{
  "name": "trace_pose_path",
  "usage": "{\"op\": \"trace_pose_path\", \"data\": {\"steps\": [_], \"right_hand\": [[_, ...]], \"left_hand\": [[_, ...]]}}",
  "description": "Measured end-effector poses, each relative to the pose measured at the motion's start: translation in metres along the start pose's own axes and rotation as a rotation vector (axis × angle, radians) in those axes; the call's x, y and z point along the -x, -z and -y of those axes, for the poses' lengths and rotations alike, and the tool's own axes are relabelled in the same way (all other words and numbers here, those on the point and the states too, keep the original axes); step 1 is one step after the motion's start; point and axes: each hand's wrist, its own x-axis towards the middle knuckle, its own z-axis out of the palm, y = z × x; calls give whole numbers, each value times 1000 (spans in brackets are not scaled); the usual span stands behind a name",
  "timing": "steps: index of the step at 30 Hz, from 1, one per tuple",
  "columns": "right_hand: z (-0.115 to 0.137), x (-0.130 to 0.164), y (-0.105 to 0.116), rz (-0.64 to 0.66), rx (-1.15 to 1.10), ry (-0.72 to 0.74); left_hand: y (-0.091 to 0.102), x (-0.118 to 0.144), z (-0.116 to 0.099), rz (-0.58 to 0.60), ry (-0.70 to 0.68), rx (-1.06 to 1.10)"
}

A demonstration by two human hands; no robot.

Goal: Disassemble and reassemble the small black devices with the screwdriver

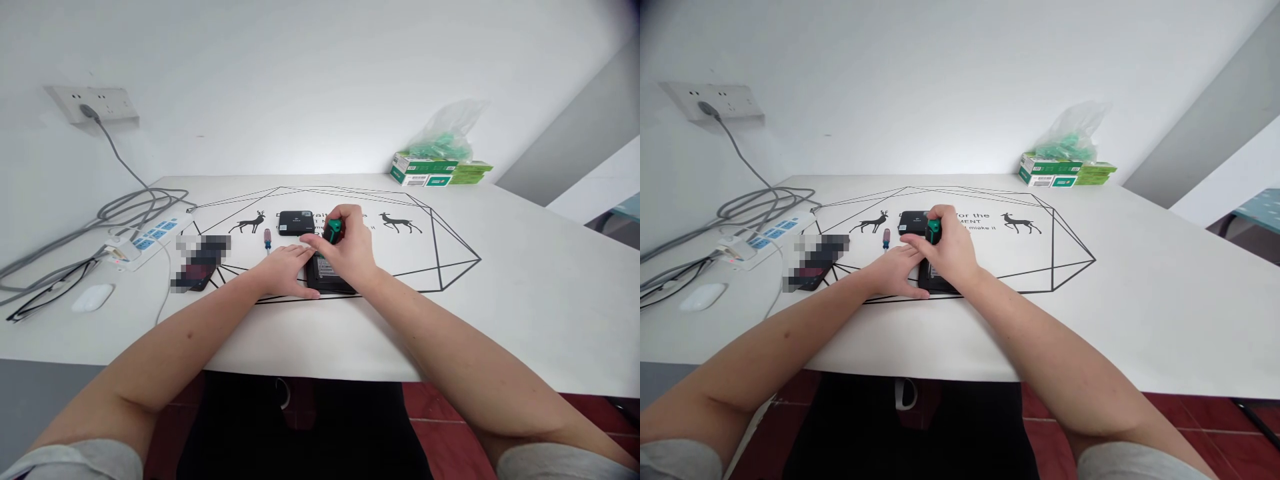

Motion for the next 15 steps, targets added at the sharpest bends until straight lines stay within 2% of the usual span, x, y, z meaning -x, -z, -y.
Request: {"op": "trace_pose_path", "data": {"steps": [4, 6, 8, 11, 15], "right_hand": [[-7, -20, 11, -114, -18, -88], [-13, -32, 21, -80, 118, -146], [-21, -42, 30, 69, 320, -245], [-32, -53, 41, 365, 630, -393], [-46, -57, 46, 637, 894, -434]], "left_hand": [[-1, 0, 0, 31, 44, -35], [-2, 1, 0, 40, 65, -21], [-3, 2, 0, 30, 83, 6], [-5, 3, -2, -1, 55, 50], [-7, 3, -3, -16, 9, 118]]}}
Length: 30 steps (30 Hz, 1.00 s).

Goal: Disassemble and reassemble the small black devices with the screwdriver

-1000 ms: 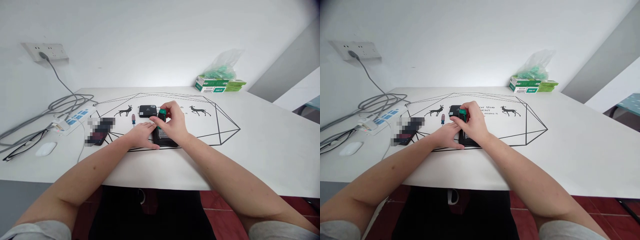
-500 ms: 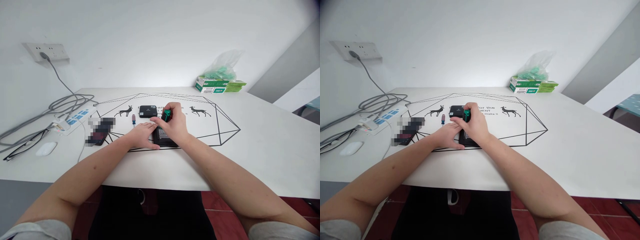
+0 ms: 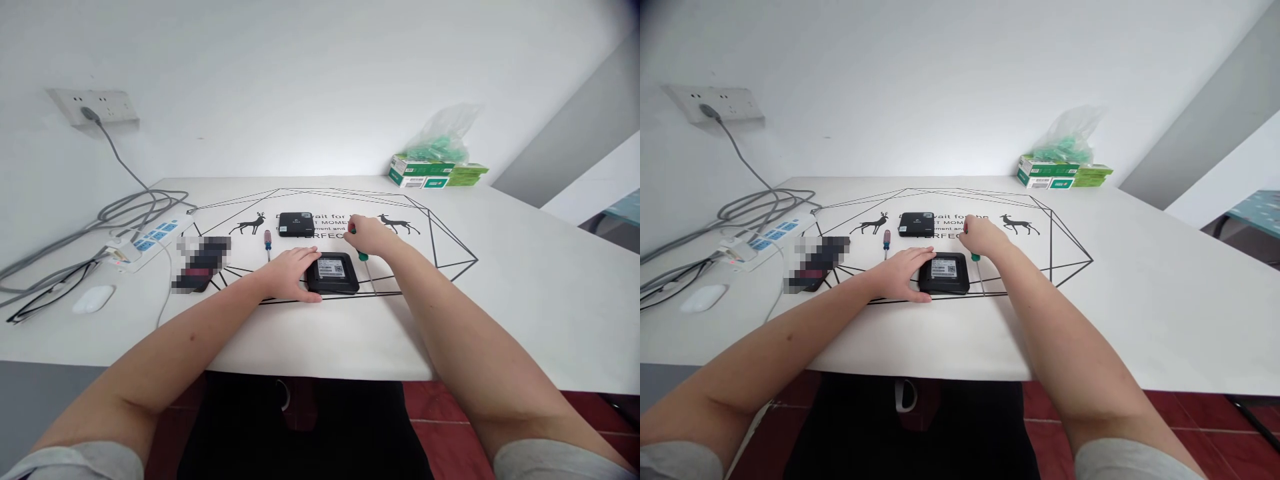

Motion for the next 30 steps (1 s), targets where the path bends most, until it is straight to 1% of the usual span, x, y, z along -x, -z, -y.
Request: {"op": "trace_pose_path", "data": {"steps": [2, 4, 7, 9, 12, 14, 17, 19, 22, 25, 27, 28, 29, 30], "right_hand": [[-3, -2, -3, 75, 92, -15], [-5, -2, -5, 153, 139, -5], [-3, 1, -9, 208, 169, 48], [2, 5, -11, 163, 176, 95], [12, 12, -11, 31, 145, 176], [19, 17, -10, -2, 36, 215], [26, 26, -7, 66, -166, 248], [28, 29, -5, 102, -254, 216], [27, 28, -6, 106, -395, 97], [27, 21, -9, 46, -612, -7], [31, 20, -10, -29, -834, -62], [35, 21, -11, -59, -964, -70], [39, 24, -11, -85, -1085, -49], [44, 28, -11, -97, -1186, 15]], "left_hand": [[0, 0, -1, -27, -9, 34], [1, 0, -1, -59, -37, 57], [4, 1, -4, -95, -78, 79], [5, 2, -6, -104, -69, 90], [9, 4, -10, -94, -4, 110], [11, 4, -12, -98, 52, 146], [14, 2, -14, -136, 130, 203], [14, 1, -13, -164, 170, 232], [12, 1, -9, -204, 215, 242], [9, 1, -7, -229, 220, 208], [7, 1, -6, -237, 200, 199], [6, 1, -7, -245, 191, 206], [5, 1, -7, -255, 184, 223], [4, 1, -8, -267, 177, 249]]}}
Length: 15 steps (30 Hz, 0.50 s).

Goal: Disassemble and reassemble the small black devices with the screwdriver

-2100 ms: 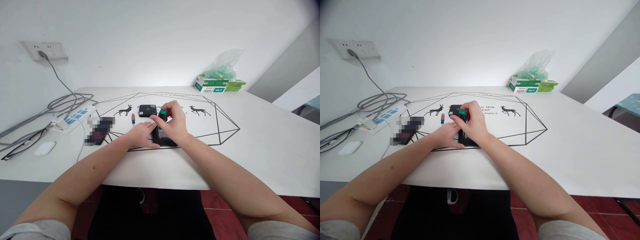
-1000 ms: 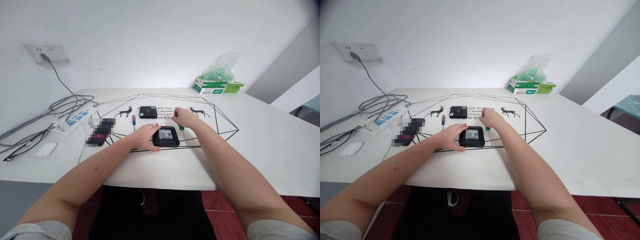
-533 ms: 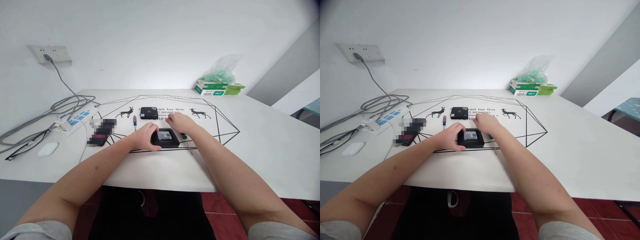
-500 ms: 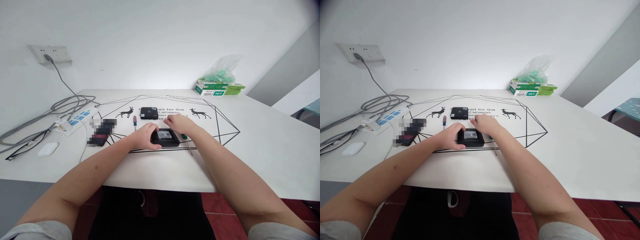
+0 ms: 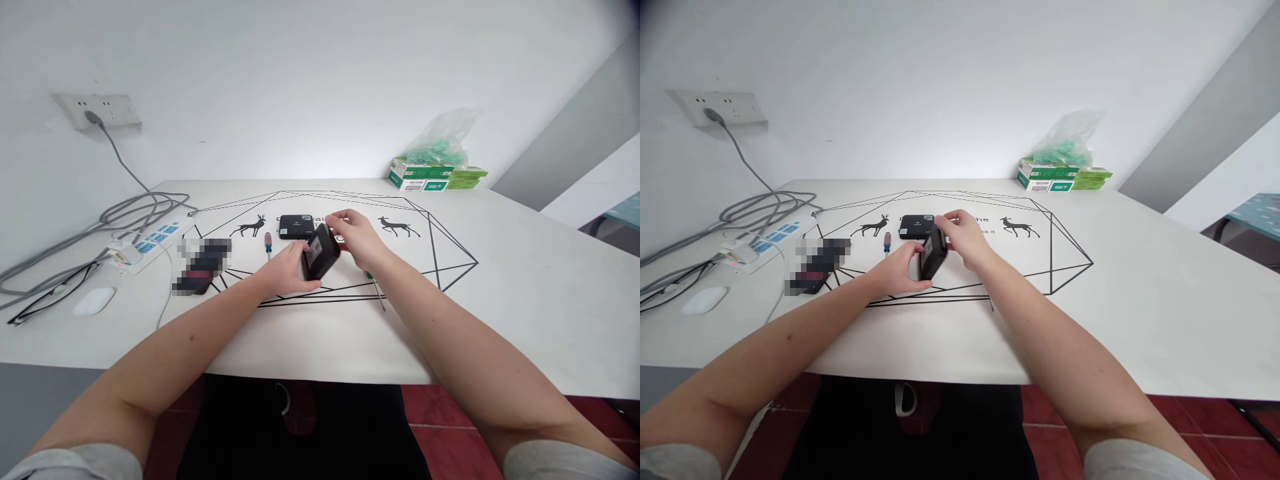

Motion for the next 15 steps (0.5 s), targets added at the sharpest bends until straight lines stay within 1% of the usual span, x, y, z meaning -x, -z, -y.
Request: {"op": "trace_pose_path", "data": {"steps": [1, 2, 3, 5, 7, 9, 12, 13, 15], "right_hand": [[1, 5, -5, 57, -54, 50], [1, 11, -10, 111, -24, 104], [0, 16, -15, 144, 94, 169], [-5, 24, -22, 157, 395, 334], [-11, 25, -26, 184, 545, 427], [-17, 23, -26, 225, 607, 430], [-21, 17, -23, 326, 666, 361], [-21, 16, -21, 365, 689, 338], [-20, 15, -18, 431, 743, 301]], "left_hand": [[-1, 0, -1, -8, -5, 32], [-1, -1, -1, -11, -12, 67], [-2, -2, -1, -6, -20, 97], [-2, -3, -2, 21, -37, 132], [-1, -4, -3, 39, -49, 145], [-1, -4, -3, 20, -52, 156], [-2, -5, 2, -14, -37, 125], [-3, -5, 5, -17, -33, 74], [-4, -6, 12, 15, -46, -96]]}}
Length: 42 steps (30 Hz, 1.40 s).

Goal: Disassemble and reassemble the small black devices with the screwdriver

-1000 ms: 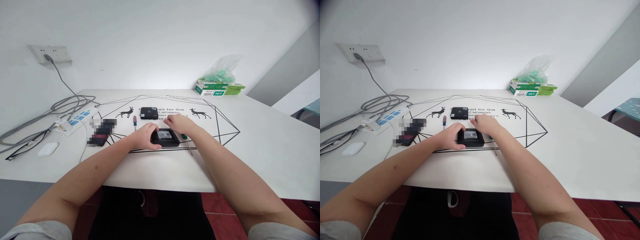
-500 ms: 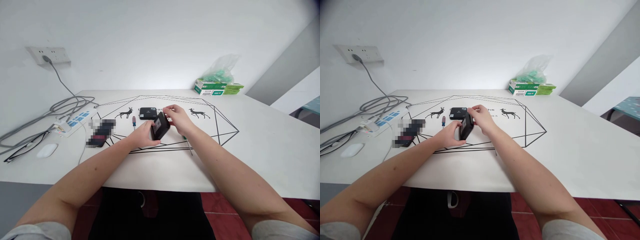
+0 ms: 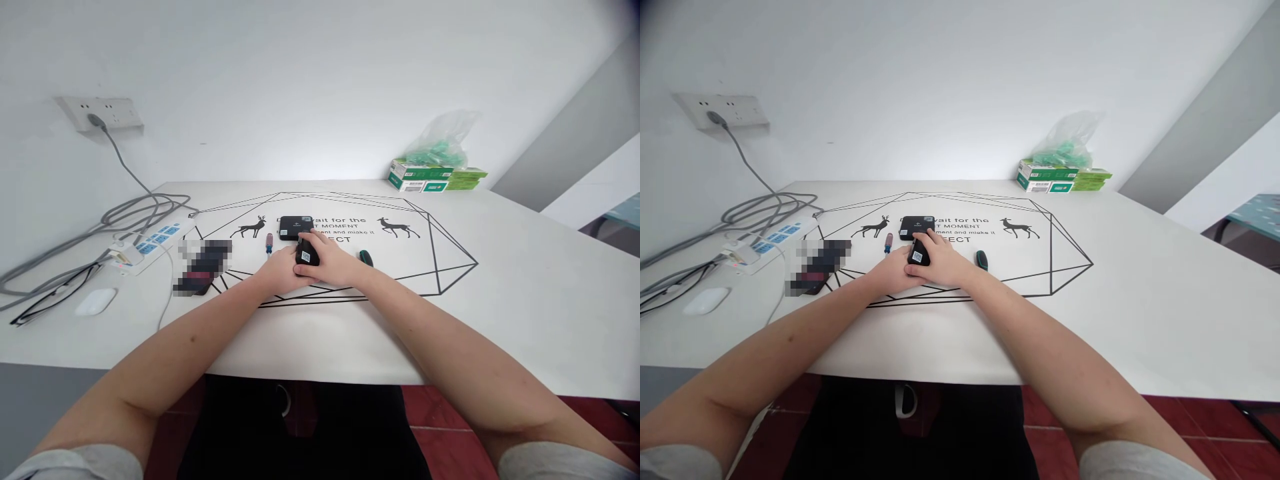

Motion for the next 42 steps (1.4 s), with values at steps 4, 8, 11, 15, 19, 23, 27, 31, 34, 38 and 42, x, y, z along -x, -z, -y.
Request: {"op": "trace_pose_path", "data": {"steps": [4, 8, 11, 15, 19, 23, 27, 31, 34, 38, 42], "right_hand": [[-1, 3, 6, 89, 94, -21], [-5, 5, 10, 160, 161, -56], [-8, 4, 13, 196, 192, -72], [-16, 2, 19, 210, 230, -57], [-28, 0, 33, 216, 234, -59], [-35, 0, 47, 230, 195, -101], [-39, 1, 54, 234, 190, -106], [-42, 0, 54, 209, 206, -71], [-46, -1, 55, 148, 229, -45], [-56, -3, 61, 97, 261, -79], [-76, -8, 66, -8, 251, -129]], "left_hand": [[-2, -2, 8, 92, -1, -250], [0, 0, 7, 133, -68, -336], [3, 2, 4, 152, -71, -334], [4, 3, 4, 146, -92, -342], [3, 3, 7, 161, -63, -356], [4, 2, 6, 194, -35, -370], [7, 1, 3, 216, -30, -384], [6, 1, 3, 224, -20, -385], [6, 1, 5, 232, -10, -382], [7, 2, 4, 262, 24, -382], [8, 3, 0, 294, 47, -416]]}}
